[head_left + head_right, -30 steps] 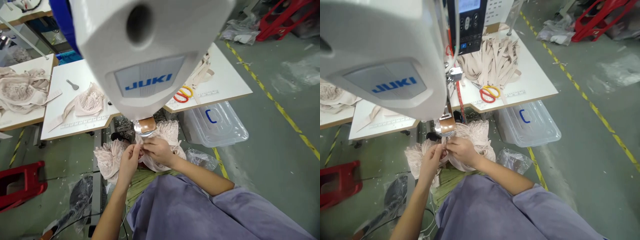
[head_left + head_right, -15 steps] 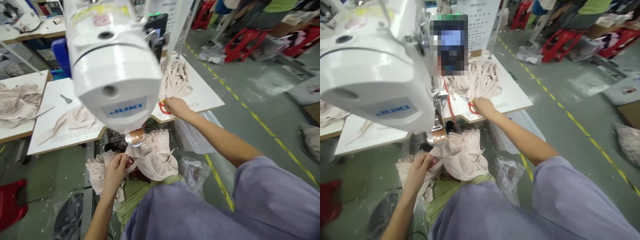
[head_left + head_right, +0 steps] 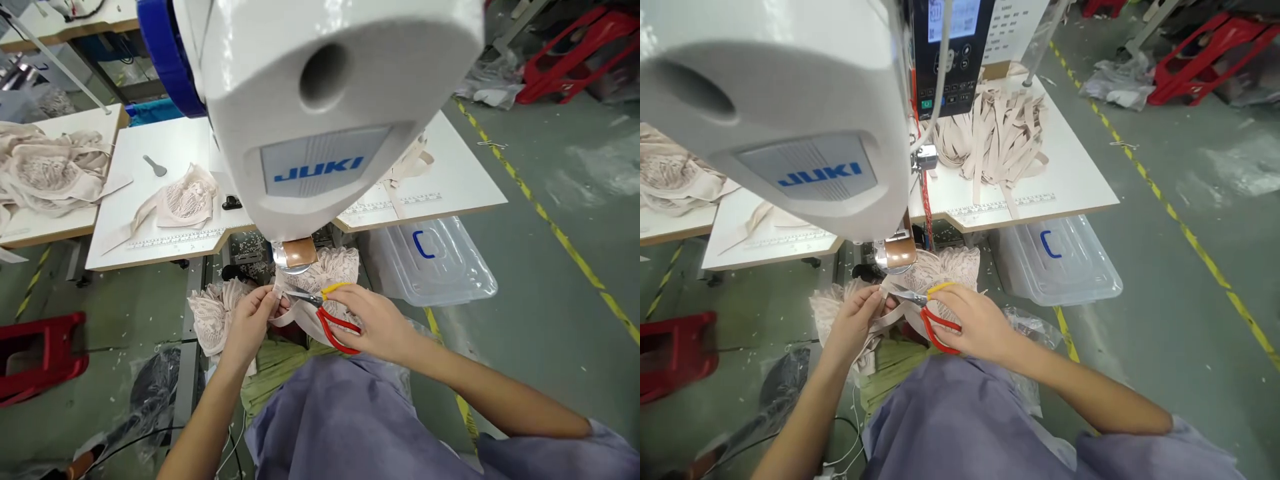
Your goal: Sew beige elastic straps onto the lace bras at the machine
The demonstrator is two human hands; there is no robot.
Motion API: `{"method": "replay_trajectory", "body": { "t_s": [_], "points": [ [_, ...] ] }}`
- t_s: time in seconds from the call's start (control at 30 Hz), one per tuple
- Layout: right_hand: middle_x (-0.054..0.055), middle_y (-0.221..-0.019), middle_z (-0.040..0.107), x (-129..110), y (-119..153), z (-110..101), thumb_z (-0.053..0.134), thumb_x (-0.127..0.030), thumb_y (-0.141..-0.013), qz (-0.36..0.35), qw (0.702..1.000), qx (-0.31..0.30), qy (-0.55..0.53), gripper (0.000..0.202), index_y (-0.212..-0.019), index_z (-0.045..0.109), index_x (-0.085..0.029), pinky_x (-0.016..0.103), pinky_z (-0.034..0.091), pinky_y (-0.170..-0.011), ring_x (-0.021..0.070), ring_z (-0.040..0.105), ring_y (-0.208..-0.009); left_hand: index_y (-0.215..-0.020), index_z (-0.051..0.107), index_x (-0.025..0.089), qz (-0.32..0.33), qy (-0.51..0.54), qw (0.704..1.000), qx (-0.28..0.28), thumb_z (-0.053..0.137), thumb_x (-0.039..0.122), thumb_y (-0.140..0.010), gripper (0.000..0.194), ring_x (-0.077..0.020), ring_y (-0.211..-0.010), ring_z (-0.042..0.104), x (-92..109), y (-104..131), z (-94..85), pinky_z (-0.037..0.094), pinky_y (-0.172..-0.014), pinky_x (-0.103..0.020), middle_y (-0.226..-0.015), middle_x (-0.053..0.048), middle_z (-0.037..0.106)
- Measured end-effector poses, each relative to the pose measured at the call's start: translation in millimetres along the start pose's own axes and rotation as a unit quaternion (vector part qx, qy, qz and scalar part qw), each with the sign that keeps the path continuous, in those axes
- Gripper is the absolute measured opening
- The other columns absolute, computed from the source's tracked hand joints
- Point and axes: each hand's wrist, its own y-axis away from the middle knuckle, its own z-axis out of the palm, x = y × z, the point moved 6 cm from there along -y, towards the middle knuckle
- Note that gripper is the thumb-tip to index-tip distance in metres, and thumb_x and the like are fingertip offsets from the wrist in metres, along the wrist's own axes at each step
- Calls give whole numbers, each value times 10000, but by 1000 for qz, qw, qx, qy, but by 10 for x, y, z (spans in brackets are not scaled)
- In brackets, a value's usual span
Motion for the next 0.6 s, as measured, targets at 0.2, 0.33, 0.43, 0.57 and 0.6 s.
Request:
{"method": "replay_trajectory", "body": {
  "t_s": [0.2,0.33,0.43,0.57,0.6],
  "points": [
    [99,-1257,663,33,-205,139,614,-358,-894,-13,998,-20,-56,388,-1271,598,-268,427,547,-871,277,645,-1097,-823,636,190,7,-103,995,14,482,310,-919,217,-157,-770,597,82,56,28,484,-719,-257,-836,-28,668],
    [69,-1103,707,192,-56,143,617,-289,-873,46,995,-9,-93,356,-1229,612,-300,357,539,-696,214,671,-809,-822,580,213,11,-86,996,15,449,318,-941,206,-130,-662,495,88,54,-8,422,-620,-229,-731,13,554],
    [72,-1064,686,234,61,138,633,-276,-830,58,992,16,-107,356,-1183,584,-288,336,514,-641,199,638,-746,-746,513,208,27,-98,995,15,472,427,-960,309,-105,-578,388,108,40,-18,344,-546,-212,-668,36,477],
    [97,-1151,642,158,52,204,675,-303,-782,36,991,8,-132,443,-1195,520,-268,380,526,-787,251,641,-957,-759,542,199,31,-129,991,30,501,466,-954,333,-97,-574,413,137,23,-11,340,-545,-205,-669,33,518],
    [97,-1154,638,137,25,223,679,-308,-778,34,990,5,-137,459,-1203,513,-267,379,524,-781,247,638,-943,-783,566,198,29,-138,989,32,508,471,-951,326,-100,-583,436,140,19,-8,350,-549,-206,-676,29,537]
  ]
}}
